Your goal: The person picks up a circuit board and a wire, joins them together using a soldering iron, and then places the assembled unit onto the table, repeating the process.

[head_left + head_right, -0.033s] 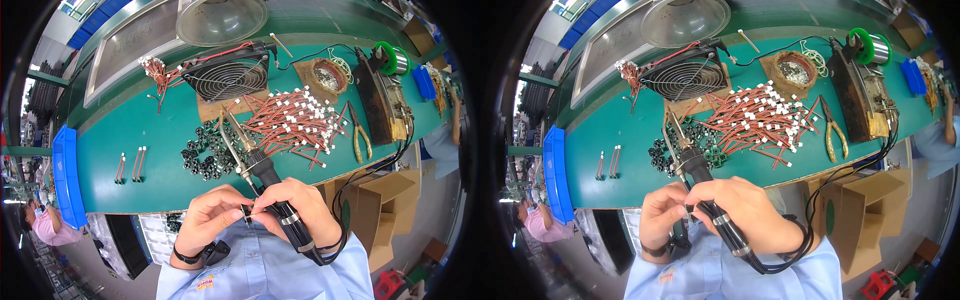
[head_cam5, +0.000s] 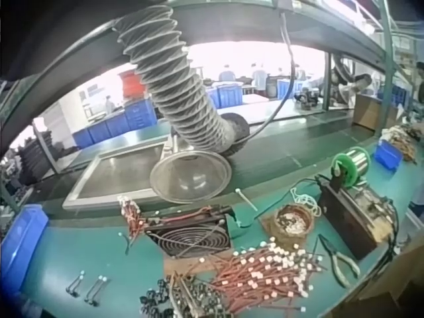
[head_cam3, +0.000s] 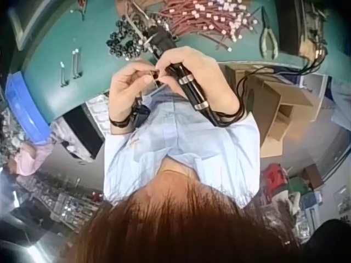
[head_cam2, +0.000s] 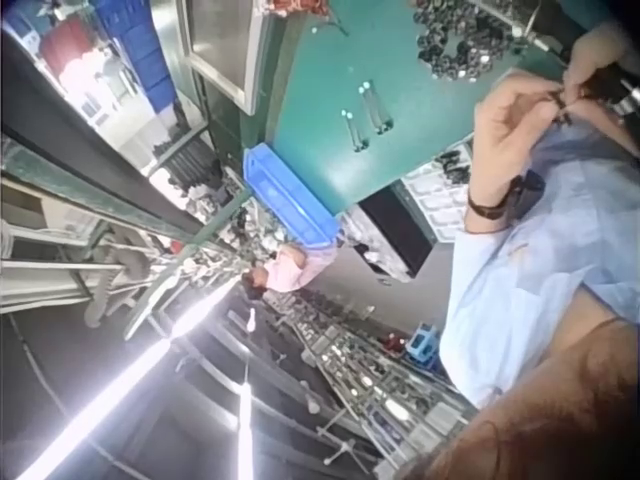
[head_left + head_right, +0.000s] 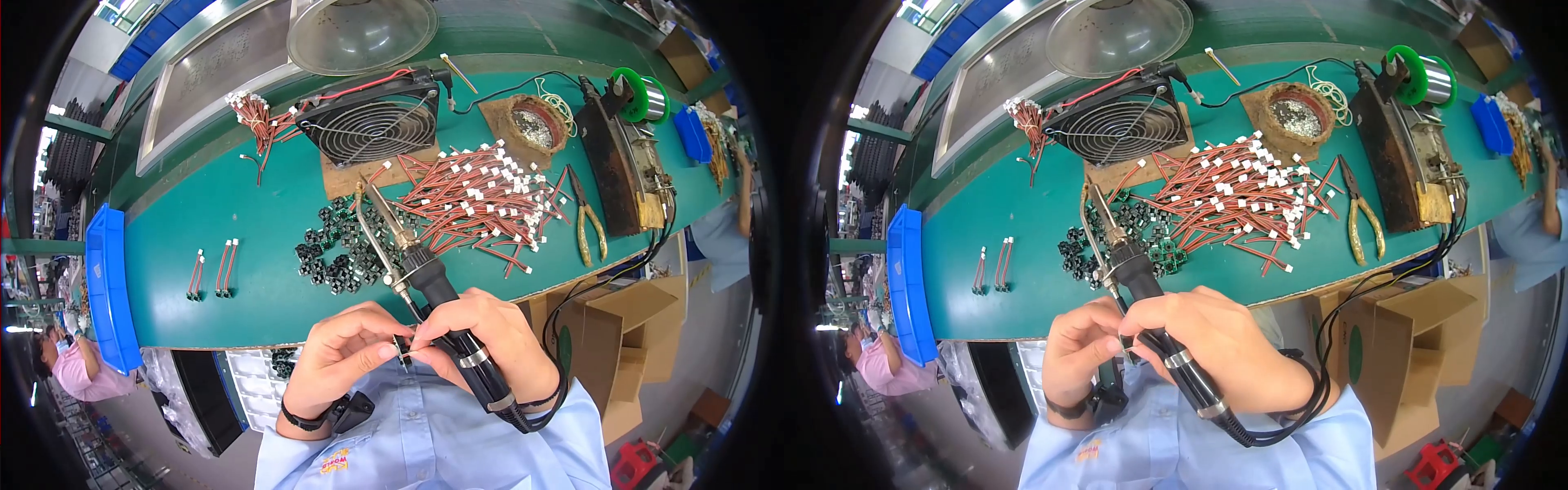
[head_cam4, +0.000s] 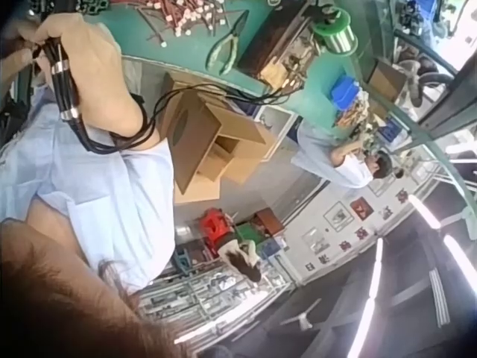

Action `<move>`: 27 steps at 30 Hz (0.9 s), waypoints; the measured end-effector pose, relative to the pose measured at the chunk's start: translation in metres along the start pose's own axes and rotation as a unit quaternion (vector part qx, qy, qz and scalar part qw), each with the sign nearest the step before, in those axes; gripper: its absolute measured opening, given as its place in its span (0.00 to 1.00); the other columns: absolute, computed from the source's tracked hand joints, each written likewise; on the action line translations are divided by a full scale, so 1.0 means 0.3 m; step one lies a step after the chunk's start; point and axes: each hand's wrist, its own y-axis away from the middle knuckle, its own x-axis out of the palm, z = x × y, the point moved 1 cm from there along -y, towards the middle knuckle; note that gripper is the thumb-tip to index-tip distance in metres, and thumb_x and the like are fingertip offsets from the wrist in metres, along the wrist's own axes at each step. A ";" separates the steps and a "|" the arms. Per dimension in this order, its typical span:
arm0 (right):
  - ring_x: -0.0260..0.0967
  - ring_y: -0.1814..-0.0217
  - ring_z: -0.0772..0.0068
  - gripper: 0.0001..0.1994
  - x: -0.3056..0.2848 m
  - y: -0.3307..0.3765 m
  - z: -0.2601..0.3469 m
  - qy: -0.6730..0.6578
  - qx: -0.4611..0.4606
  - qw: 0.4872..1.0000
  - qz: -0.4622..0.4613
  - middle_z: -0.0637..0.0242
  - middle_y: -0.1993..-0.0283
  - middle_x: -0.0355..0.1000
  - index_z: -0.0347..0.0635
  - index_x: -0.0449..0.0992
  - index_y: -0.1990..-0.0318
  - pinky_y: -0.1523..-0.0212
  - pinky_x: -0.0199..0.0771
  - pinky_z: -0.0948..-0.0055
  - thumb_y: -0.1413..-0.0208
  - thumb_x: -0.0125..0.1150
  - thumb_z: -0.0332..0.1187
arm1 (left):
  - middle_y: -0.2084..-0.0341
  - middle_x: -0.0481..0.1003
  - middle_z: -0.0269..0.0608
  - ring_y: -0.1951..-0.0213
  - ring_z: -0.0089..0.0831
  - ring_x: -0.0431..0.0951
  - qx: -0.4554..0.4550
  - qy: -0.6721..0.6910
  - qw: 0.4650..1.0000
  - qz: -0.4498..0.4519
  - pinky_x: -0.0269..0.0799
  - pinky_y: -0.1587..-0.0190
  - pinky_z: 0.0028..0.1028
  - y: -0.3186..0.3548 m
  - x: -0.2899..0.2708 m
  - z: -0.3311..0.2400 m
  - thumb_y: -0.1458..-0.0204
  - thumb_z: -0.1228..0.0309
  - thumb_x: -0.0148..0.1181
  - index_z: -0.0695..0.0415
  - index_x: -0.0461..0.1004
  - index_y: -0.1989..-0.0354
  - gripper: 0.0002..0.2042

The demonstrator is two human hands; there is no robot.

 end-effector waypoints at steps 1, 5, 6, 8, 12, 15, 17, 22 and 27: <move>0.71 0.71 0.71 0.18 -0.012 0.001 -0.003 0.021 -0.008 1.000 0.019 0.69 0.71 0.72 0.43 0.68 0.60 0.69 0.67 0.74 0.59 0.66 0.23 | 0.62 0.70 0.44 0.58 0.28 0.71 -0.018 -0.005 1.000 0.013 0.67 0.55 0.27 -0.003 -0.003 -0.009 0.48 0.81 0.53 0.66 0.71 0.59 0.08; 0.70 0.71 0.70 0.18 -0.016 -0.003 0.002 0.061 -0.018 0.998 0.026 0.72 0.71 0.71 0.45 0.69 0.60 0.68 0.64 0.74 0.60 0.67 0.25 | 0.62 0.70 0.44 0.57 0.29 0.72 -0.024 0.024 0.999 -0.002 0.67 0.53 0.28 -0.010 0.019 0.001 0.48 0.82 0.53 0.65 0.71 0.60 0.07; 0.70 0.72 0.70 0.18 -0.015 -0.005 0.004 0.071 -0.018 0.997 0.019 0.72 0.71 0.71 0.46 0.69 0.60 0.68 0.63 0.74 0.60 0.67 0.26 | 0.62 0.70 0.45 0.56 0.30 0.72 -0.019 0.040 0.999 -0.016 0.67 0.52 0.28 -0.010 0.024 0.004 0.49 0.82 0.53 0.65 0.71 0.61 0.07; 0.70 0.72 0.70 0.18 -0.010 -0.001 -0.004 0.087 -0.018 0.996 0.012 0.72 0.71 0.71 0.46 0.69 0.60 0.68 0.63 0.74 0.60 0.68 0.26 | 0.61 0.70 0.45 0.56 0.30 0.72 -0.017 0.029 0.999 -0.019 0.67 0.52 0.29 -0.010 0.025 0.011 0.49 0.82 0.53 0.65 0.70 0.61 0.07; 0.70 0.72 0.70 0.18 -0.009 0.011 -0.018 0.107 -0.006 0.994 -0.012 0.72 0.71 0.72 0.46 0.69 0.60 0.69 0.63 0.74 0.61 0.69 0.28 | 0.59 0.71 0.48 0.55 0.32 0.72 -0.017 0.018 1.000 -0.016 0.66 0.50 0.31 -0.011 0.024 0.023 0.48 0.83 0.53 0.64 0.69 0.61 0.07; 0.70 0.72 0.71 0.19 -0.006 0.020 -0.016 0.082 0.015 0.996 -0.027 0.73 0.71 0.72 0.46 0.69 0.60 0.69 0.63 0.74 0.61 0.70 0.29 | 0.58 0.71 0.50 0.54 0.33 0.72 -0.021 0.039 0.999 -0.001 0.66 0.49 0.32 -0.006 0.026 0.022 0.48 0.83 0.52 0.64 0.69 0.61 0.07; 0.70 0.71 0.71 0.19 -0.003 0.024 -0.015 0.058 0.050 0.996 -0.036 0.72 0.72 0.72 0.46 0.69 0.60 0.70 0.63 0.75 0.61 0.70 0.29 | 0.57 0.71 0.51 0.53 0.33 0.72 -0.015 0.059 0.998 -0.013 0.66 0.49 0.32 -0.008 0.036 0.019 0.48 0.83 0.51 0.64 0.68 0.62 0.06; 0.70 0.70 0.71 0.21 0.002 0.016 -0.031 0.115 0.037 0.990 -0.067 0.71 0.71 0.73 0.46 0.69 0.59 0.64 0.62 0.71 0.62 0.72 0.33 | 0.63 0.73 0.52 0.59 0.34 0.73 -0.016 0.062 0.994 -0.090 0.66 0.52 0.33 -0.021 0.055 0.032 0.49 0.78 0.51 0.61 0.65 0.68 0.03; 0.70 0.70 0.70 0.25 -0.042 0.065 -0.034 0.186 -0.026 0.976 -0.115 0.70 0.69 0.74 0.46 0.69 0.57 0.55 0.59 0.65 0.63 0.73 0.41 | 0.63 0.74 0.52 0.59 0.32 0.73 0.008 0.049 0.989 -0.140 0.65 0.52 0.31 -0.049 0.029 0.042 0.49 0.77 0.50 0.59 0.64 0.70 0.02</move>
